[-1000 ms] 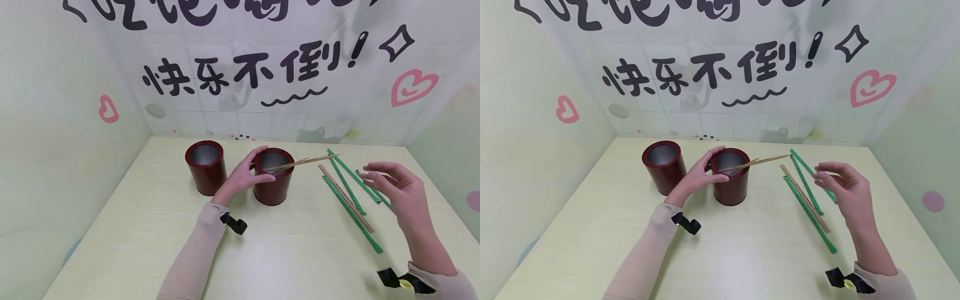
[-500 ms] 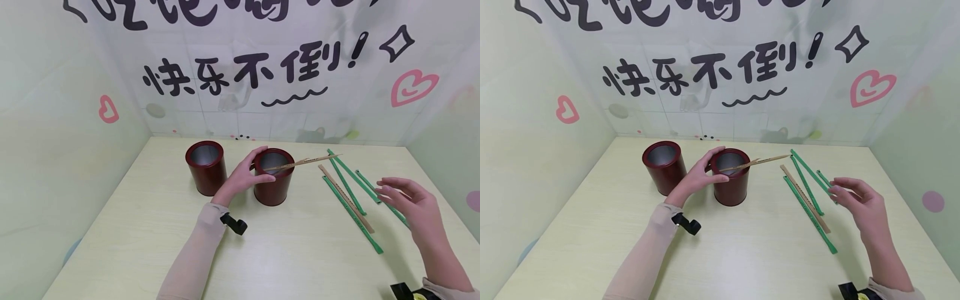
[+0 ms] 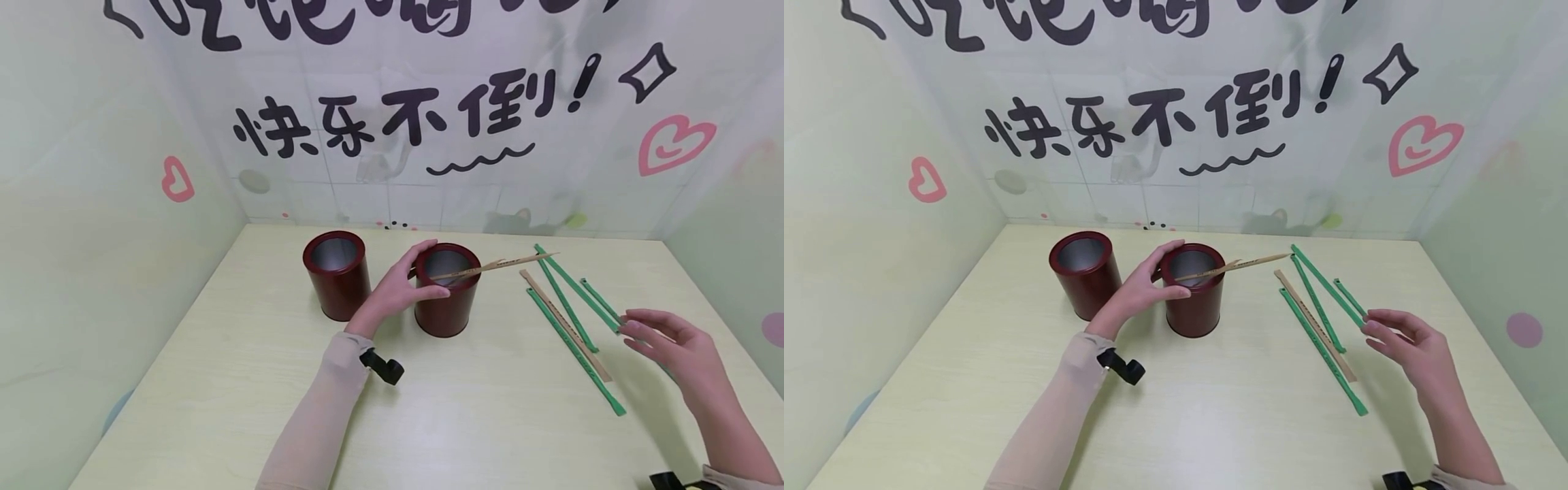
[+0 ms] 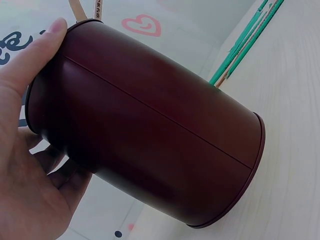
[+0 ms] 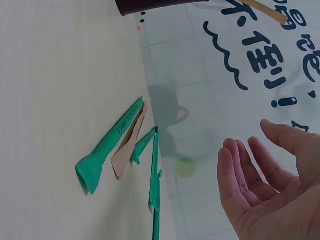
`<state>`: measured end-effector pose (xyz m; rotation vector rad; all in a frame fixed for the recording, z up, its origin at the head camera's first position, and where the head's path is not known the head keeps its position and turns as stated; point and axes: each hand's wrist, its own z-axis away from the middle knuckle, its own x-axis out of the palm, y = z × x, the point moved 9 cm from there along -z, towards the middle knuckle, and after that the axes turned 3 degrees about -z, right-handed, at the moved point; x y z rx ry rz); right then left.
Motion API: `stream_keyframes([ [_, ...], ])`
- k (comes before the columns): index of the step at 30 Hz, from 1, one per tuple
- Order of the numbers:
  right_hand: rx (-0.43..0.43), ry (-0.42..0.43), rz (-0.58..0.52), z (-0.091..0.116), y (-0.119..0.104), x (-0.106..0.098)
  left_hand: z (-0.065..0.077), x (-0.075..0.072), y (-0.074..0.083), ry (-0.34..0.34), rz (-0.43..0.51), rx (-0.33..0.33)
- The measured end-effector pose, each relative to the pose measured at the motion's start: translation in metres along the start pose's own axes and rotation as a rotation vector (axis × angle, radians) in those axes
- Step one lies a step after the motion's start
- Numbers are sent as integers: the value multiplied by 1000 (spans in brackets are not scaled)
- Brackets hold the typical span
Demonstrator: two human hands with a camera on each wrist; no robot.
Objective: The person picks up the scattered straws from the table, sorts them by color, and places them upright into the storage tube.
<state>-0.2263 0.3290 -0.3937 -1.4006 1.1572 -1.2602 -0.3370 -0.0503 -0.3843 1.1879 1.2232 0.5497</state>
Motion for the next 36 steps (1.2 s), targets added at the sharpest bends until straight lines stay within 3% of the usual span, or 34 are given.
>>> stream_keyframes([
  [9,173,-48,197,0,26,-18,0,0,-1,5,-2,2],
  [18,389,-200,611,2,62,-22,0,1,0,0,3,7],
  [24,314,-266,886,-1,62,-13,2,-1,0,7,-1,-5],
  [36,279,-220,1074,-9,59,-3,2,-1,2,7,-23,12],
])
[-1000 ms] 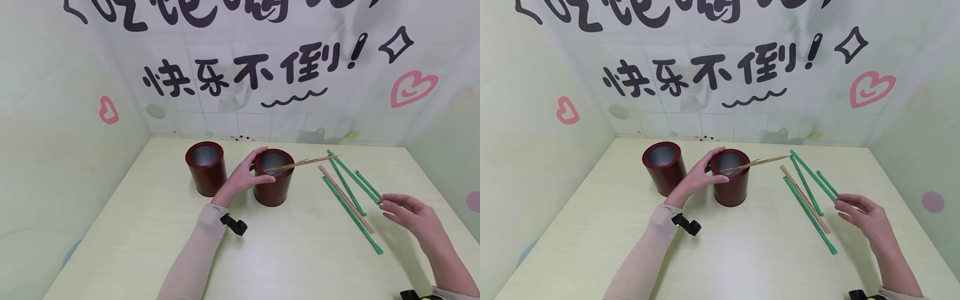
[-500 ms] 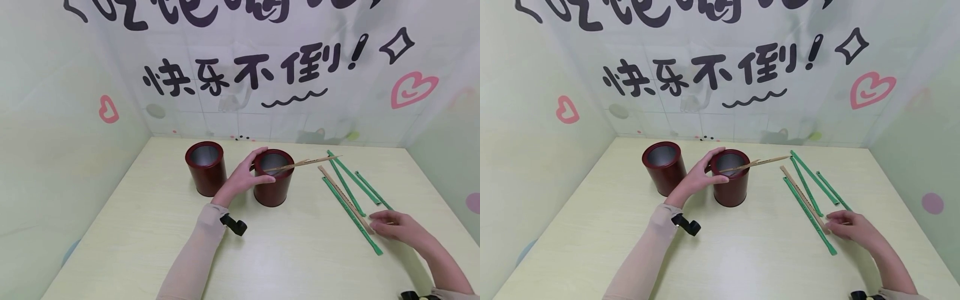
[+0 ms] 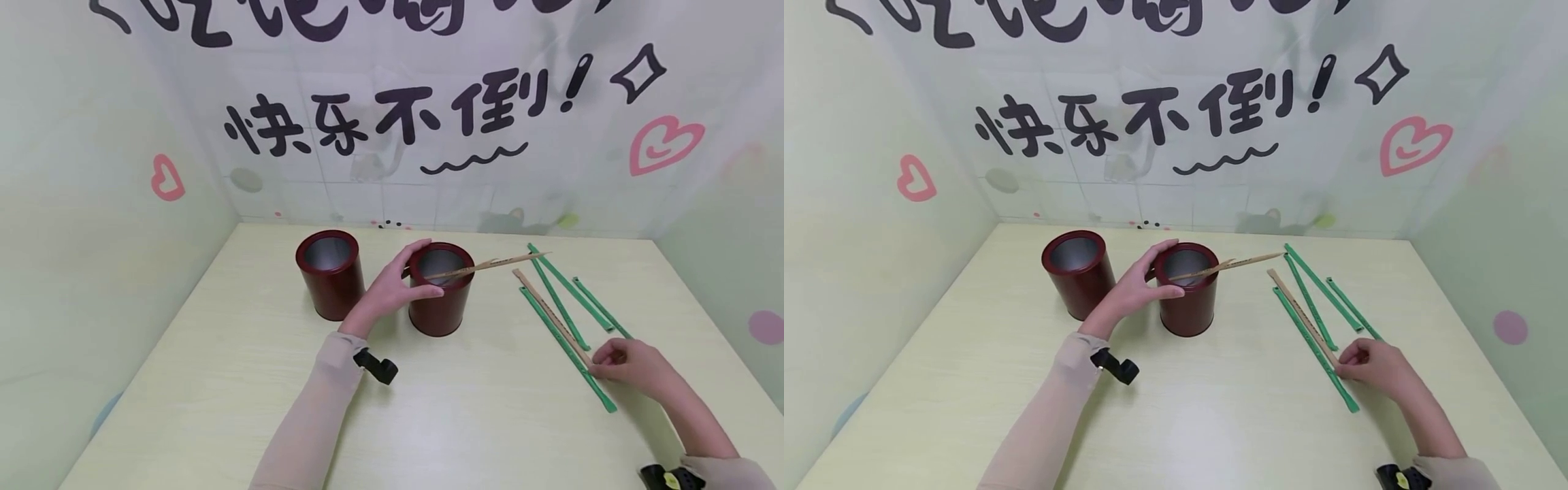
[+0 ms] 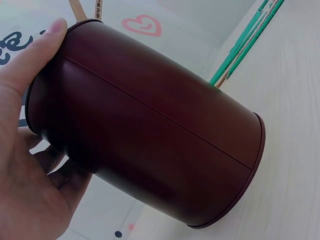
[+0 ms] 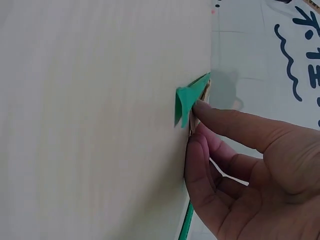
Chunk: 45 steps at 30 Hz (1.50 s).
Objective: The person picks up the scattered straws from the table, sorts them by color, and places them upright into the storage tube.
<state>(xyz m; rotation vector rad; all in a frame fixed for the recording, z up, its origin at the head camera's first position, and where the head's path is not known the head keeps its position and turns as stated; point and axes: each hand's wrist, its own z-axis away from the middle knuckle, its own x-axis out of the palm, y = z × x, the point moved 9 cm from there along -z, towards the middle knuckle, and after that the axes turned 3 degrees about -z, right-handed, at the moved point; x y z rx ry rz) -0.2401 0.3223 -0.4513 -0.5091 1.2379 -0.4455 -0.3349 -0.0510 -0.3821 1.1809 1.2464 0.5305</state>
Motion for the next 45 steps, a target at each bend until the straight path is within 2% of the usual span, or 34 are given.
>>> stream_keyframes([
  [8,3,-22,28,-2,-1,2,-1,1,0,-10,3,3],
  [13,-6,1,-50,0,-1,-3,1,1,0,-9,5,-7],
  [17,-22,82,-145,6,-2,-14,1,0,0,-9,6,-14],
  [20,-60,207,-220,12,-5,-29,0,-1,1,-7,3,-12],
  [23,-118,329,-362,18,-9,-44,0,-2,1,1,0,-6],
  [27,-262,421,-796,23,-18,-58,0,-1,2,0,-1,3],
  [30,-384,471,-1053,27,-28,-68,-1,0,2,-8,1,2],
  [36,-457,536,-1171,30,-46,-85,0,1,0,-8,1,-7],
  [45,-558,560,-1265,34,-72,-103,0,1,2,-9,1,-13],
])
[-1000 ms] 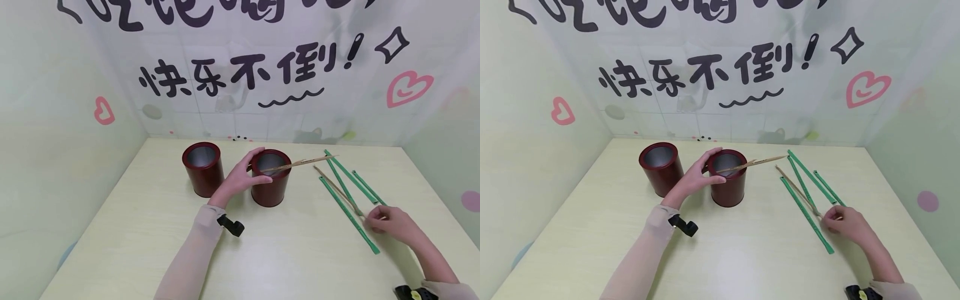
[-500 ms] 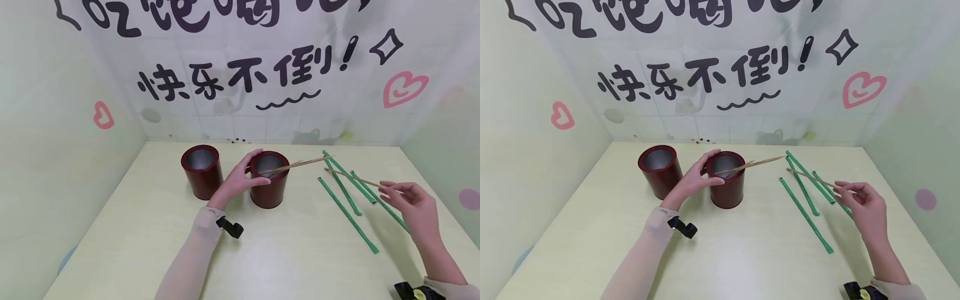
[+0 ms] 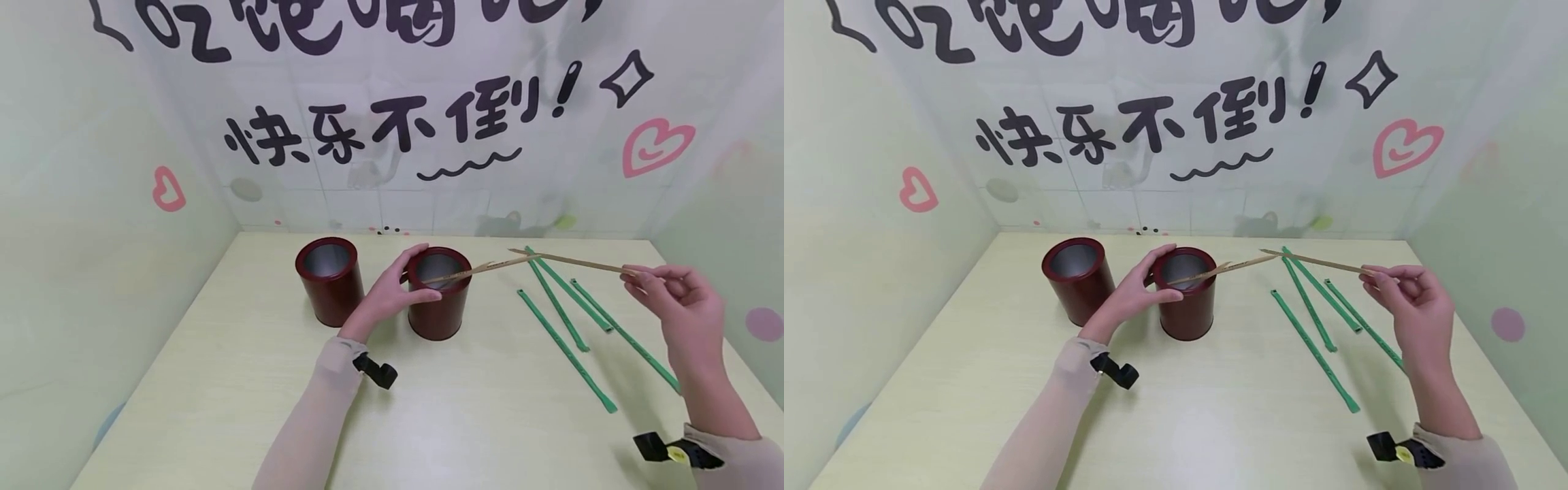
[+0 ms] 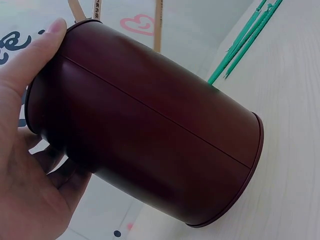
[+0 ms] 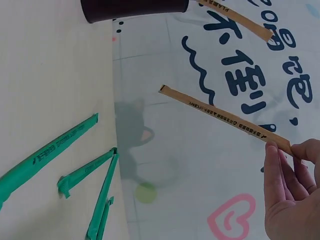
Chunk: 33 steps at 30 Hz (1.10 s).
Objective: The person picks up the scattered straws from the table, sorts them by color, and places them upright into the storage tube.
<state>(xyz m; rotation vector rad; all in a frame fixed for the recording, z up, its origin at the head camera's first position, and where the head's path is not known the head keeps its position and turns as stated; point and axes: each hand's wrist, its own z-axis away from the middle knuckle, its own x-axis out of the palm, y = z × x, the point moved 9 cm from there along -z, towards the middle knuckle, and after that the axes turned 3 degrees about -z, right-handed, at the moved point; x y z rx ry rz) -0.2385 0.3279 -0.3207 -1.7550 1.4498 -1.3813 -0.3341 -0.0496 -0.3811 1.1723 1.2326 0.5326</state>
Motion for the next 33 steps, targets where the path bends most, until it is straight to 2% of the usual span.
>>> stream_keyframes([
  [7,-78,7,-48,0,-18,15,-1,3,-2,-6,3,5],
  [11,-99,-20,-67,0,-28,28,0,3,-3,-1,5,3],
  [19,-103,-171,-109,-2,-39,69,0,0,-2,6,-2,-5],
  [22,-108,-233,-77,-5,-38,86,0,0,-2,2,5,-3],
  [25,-128,-265,35,-9,-35,103,0,0,-2,-2,14,0],
  [31,-227,-235,524,-15,-25,136,1,-1,-2,1,19,7],
  [33,-253,-232,642,-17,-20,147,0,-1,-3,1,16,7],
])
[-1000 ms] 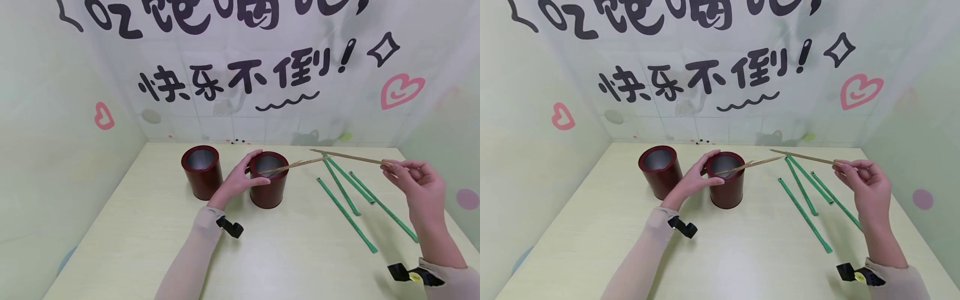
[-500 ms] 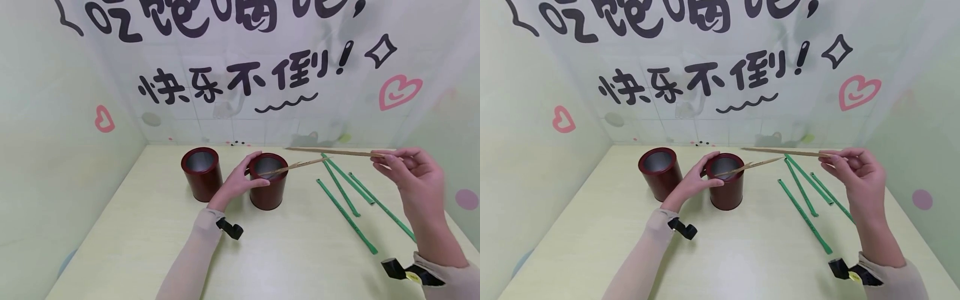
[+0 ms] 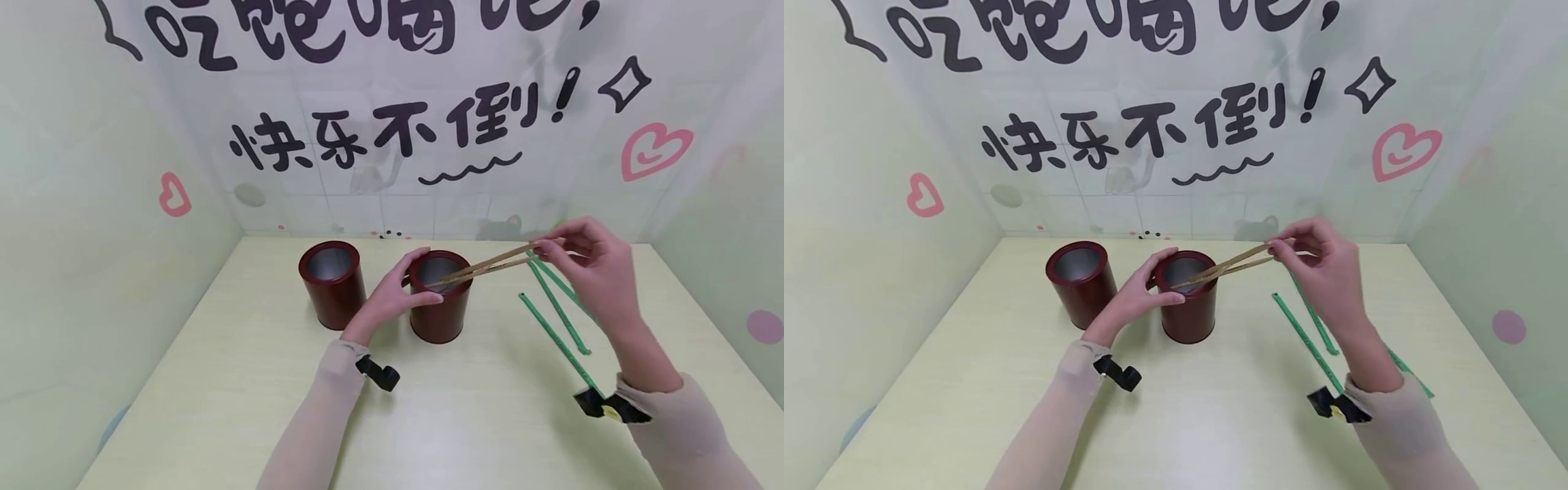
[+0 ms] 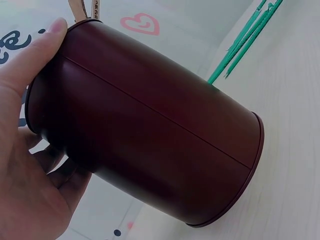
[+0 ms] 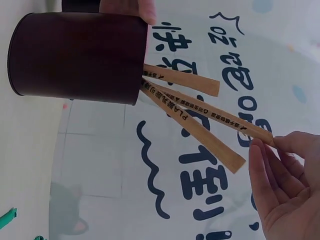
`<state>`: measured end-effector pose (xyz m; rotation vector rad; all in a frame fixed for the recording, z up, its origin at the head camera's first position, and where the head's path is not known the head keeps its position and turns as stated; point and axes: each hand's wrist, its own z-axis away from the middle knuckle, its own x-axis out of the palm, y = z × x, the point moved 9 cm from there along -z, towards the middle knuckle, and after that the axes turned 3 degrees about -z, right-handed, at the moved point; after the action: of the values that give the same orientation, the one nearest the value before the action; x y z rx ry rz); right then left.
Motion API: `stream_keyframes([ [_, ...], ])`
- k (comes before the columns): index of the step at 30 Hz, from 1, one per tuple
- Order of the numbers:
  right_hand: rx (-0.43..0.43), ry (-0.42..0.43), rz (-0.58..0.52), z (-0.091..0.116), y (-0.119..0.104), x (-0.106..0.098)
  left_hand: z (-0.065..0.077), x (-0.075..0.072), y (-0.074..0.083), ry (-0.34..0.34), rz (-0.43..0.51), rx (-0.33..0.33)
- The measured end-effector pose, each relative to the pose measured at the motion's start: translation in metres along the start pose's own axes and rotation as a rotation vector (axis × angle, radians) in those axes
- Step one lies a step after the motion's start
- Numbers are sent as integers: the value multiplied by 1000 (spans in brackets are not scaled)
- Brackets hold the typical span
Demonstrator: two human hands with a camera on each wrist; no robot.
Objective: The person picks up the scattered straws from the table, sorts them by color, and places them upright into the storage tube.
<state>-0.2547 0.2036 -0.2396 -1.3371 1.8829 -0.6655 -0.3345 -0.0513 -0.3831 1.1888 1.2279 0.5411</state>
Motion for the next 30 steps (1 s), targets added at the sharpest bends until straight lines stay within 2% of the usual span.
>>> stream_keyframes([
  [4,-35,-53,107,-7,-2,25,-1,1,0,6,0,-6],
  [7,-68,-102,148,-11,-4,42,-2,1,-1,16,7,-13],
  [11,-60,-153,163,-12,-1,55,-3,3,-1,36,11,-31],
  [15,-9,-164,167,-9,4,55,-3,3,1,54,2,-48],
  [18,16,-136,158,-4,5,46,-2,1,6,55,-33,-52],
  [20,17,-107,155,1,5,37,0,-2,13,51,-65,-31],
  [24,16,-62,146,11,6,17,7,-20,37,64,-135,38],
  [27,27,-57,159,18,12,3,17,-47,54,114,-191,74],
  [30,53,-53,187,24,22,-11,28,-78,64,160,-237,94],
])
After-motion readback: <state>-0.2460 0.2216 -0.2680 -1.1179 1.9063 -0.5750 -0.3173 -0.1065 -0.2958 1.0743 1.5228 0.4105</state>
